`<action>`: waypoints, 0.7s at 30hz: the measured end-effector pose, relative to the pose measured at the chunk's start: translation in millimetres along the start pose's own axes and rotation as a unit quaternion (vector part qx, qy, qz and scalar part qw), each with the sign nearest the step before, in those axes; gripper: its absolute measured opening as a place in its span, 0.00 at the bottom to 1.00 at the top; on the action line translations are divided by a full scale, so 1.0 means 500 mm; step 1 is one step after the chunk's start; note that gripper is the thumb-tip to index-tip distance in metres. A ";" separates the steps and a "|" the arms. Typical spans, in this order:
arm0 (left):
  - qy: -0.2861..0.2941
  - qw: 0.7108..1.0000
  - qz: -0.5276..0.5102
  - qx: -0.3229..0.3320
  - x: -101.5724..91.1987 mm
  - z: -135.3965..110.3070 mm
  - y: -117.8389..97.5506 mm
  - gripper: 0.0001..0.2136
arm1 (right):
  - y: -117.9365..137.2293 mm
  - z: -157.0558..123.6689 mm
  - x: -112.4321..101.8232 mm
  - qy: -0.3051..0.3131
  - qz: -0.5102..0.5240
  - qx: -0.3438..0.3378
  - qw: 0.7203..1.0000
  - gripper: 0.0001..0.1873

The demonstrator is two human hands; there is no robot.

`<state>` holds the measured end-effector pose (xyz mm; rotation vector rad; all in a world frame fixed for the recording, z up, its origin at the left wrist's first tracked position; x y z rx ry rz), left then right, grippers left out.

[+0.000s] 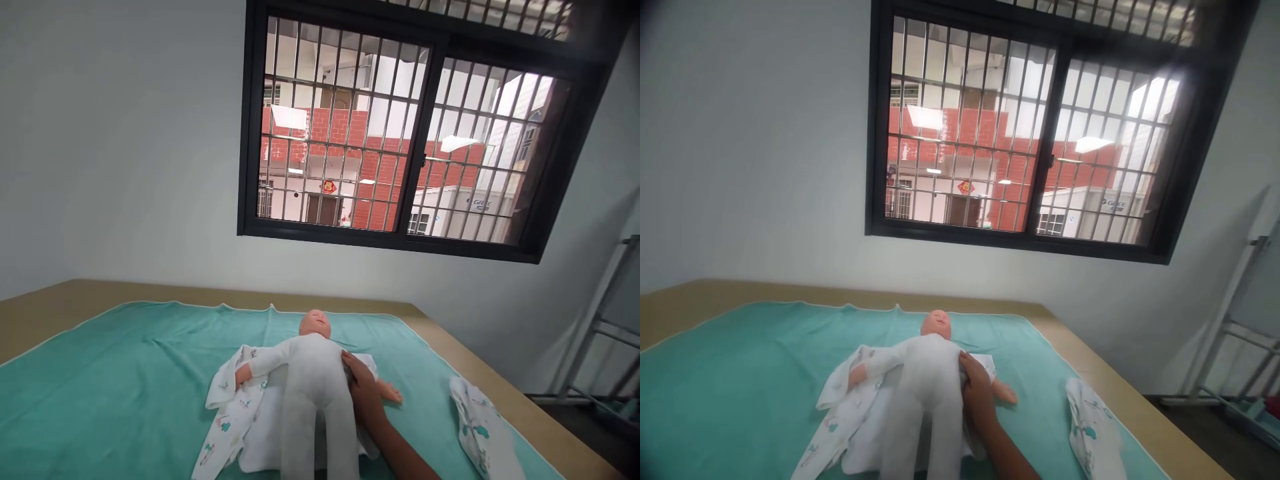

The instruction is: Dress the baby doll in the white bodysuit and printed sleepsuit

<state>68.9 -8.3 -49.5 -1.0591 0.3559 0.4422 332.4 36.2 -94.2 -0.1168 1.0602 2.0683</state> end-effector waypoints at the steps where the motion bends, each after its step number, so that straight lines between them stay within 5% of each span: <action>1: 0.004 1.000 0.020 -0.004 -0.011 -0.023 0.021 0.10 | -0.004 0.008 -0.002 -0.013 0.016 0.032 0.999 0.29; 4: 0.020 0.995 0.099 -0.004 -0.024 -0.037 0.070 0.10 | 0.033 0.050 0.003 -0.057 0.065 0.109 0.990 0.27; 6: 0.041 0.976 0.212 0.032 -0.010 -0.001 0.082 0.15 | 0.111 0.097 0.035 -0.039 0.091 0.085 0.992 0.26; 8: 0.053 0.951 0.300 0.063 0.007 0.050 0.089 0.18 | 0.214 0.135 0.116 0.094 0.078 -0.008 0.992 0.23; 10: 0.042 0.937 0.340 0.064 0.012 0.094 0.102 0.18 | 0.278 0.135 0.210 0.267 -0.012 -0.098 0.959 0.23; 13: 0.022 0.940 0.339 0.040 0.008 0.120 0.139 0.18 | 0.284 0.124 0.291 0.384 -0.135 -0.149 0.901 0.26; 17: 0.055 0.945 0.323 0.009 0.022 0.110 0.195 0.22 | 0.261 0.129 0.324 0.363 -0.181 -0.148 0.902 0.23; 21: 0.012 0.940 0.339 0.018 0.015 0.118 0.197 0.14 | 0.230 0.132 0.339 0.383 -0.206 -0.132 0.890 0.30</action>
Point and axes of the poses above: each hand's wrist, its own z-axis towards the middle knuckle, its own x-axis out of the palm, y = z × x, the point moved 10 cm from there along z, towards the middle knuckle, and after that the axes turned 10 degrees about -y, right-handed, at the moved point
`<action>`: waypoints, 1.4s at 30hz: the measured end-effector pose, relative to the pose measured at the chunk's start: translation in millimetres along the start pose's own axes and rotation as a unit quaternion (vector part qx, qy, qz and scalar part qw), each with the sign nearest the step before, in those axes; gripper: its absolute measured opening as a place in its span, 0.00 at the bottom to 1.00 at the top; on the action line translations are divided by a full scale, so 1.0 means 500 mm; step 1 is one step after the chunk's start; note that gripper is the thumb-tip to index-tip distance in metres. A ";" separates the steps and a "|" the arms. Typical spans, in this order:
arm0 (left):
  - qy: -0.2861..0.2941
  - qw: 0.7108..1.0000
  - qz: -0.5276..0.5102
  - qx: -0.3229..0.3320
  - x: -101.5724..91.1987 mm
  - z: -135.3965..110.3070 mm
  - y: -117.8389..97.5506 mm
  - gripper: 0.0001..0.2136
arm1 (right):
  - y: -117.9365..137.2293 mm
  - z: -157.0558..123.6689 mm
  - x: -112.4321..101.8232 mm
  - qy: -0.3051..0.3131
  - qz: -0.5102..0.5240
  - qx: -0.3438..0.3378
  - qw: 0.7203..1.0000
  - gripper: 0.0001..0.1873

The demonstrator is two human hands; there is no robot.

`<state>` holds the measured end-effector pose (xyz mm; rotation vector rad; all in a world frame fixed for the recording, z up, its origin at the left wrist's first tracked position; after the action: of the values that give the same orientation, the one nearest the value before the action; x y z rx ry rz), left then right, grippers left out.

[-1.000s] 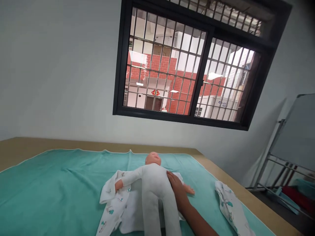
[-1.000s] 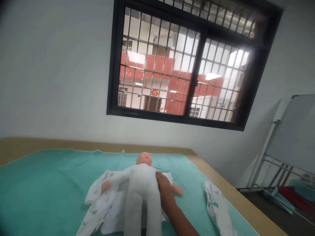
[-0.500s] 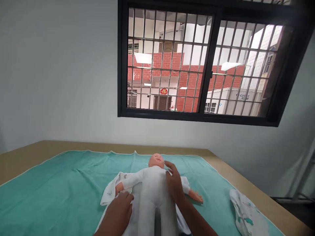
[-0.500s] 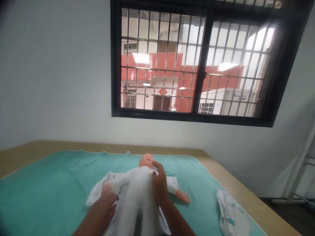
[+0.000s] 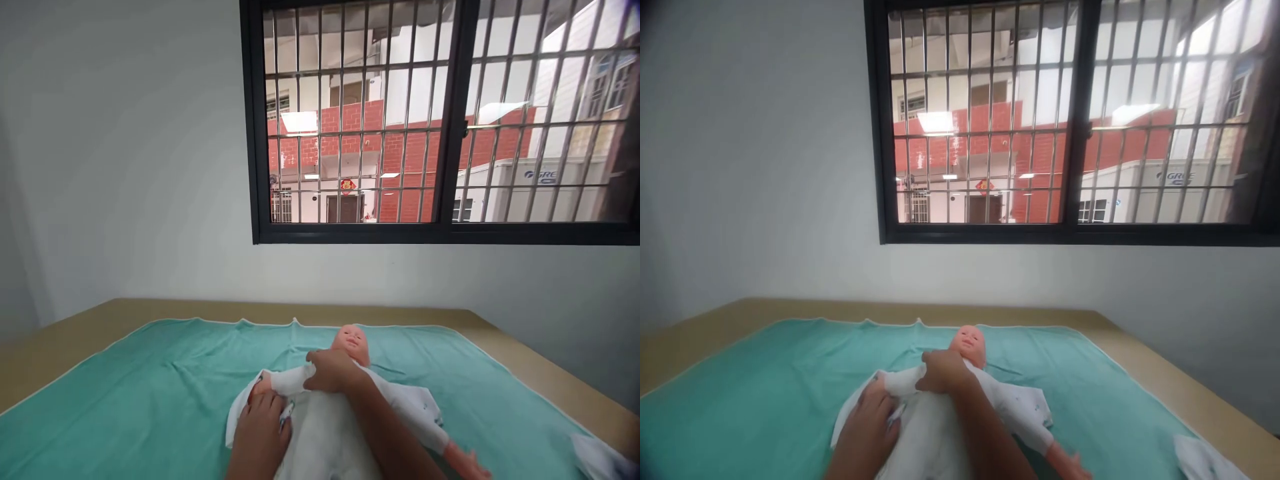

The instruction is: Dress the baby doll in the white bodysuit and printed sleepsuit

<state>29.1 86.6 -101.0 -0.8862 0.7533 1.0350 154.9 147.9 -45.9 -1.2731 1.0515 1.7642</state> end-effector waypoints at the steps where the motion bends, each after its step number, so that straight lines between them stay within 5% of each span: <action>1: -0.008 1.000 -0.003 0.005 -0.004 0.003 -0.002 0.14 | -0.008 0.003 0.002 0.011 0.002 0.002 1.000 0.31; 5: -0.052 0.995 -0.085 -0.033 -0.030 0.010 0.022 0.15 | -0.045 0.010 -0.002 0.045 0.051 0.025 0.997 0.36; 11: -0.054 0.939 -0.270 -0.206 -0.020 0.005 0.116 0.13 | -0.053 -0.005 -0.003 0.092 0.060 0.042 0.993 0.20; 21: -0.124 0.881 -0.391 -0.234 -0.044 0.022 0.175 0.12 | -0.007 -0.044 -0.093 0.076 0.049 -0.008 0.996 0.12; 27: -0.139 0.887 -0.367 -0.244 -0.047 0.013 0.180 0.11 | 0.022 -0.039 -0.028 0.084 0.045 -0.025 0.995 0.18; 31: -0.135 0.893 -0.361 -0.234 -0.049 0.009 0.170 0.11 | 0.040 -0.040 0.025 0.145 0.058 -0.035 0.987 0.25; 39: -0.155 0.863 -0.409 -0.253 -0.051 0.010 0.180 0.14 | 0.049 -0.066 -0.106 0.047 0.157 -0.076 0.984 0.25; 42: -0.137 0.842 -0.440 -0.282 -0.053 0.009 0.177 0.11 | 0.074 -0.078 -0.093 0.077 0.172 -0.104 0.977 0.24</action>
<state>-62.1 101.7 -98.4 -1.3661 -0.2608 0.5054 149.3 93.4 -0.9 -1.4408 1.2616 2.1079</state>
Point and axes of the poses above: each hand's wrist, its own z-axis towards the middle knuckle, its own x-axis out of the palm, y = z × x, the point moved 10 cm from there along z, towards the middle knuckle, and after that the axes turned 10 degrees about -y, right-handed, at the moved point
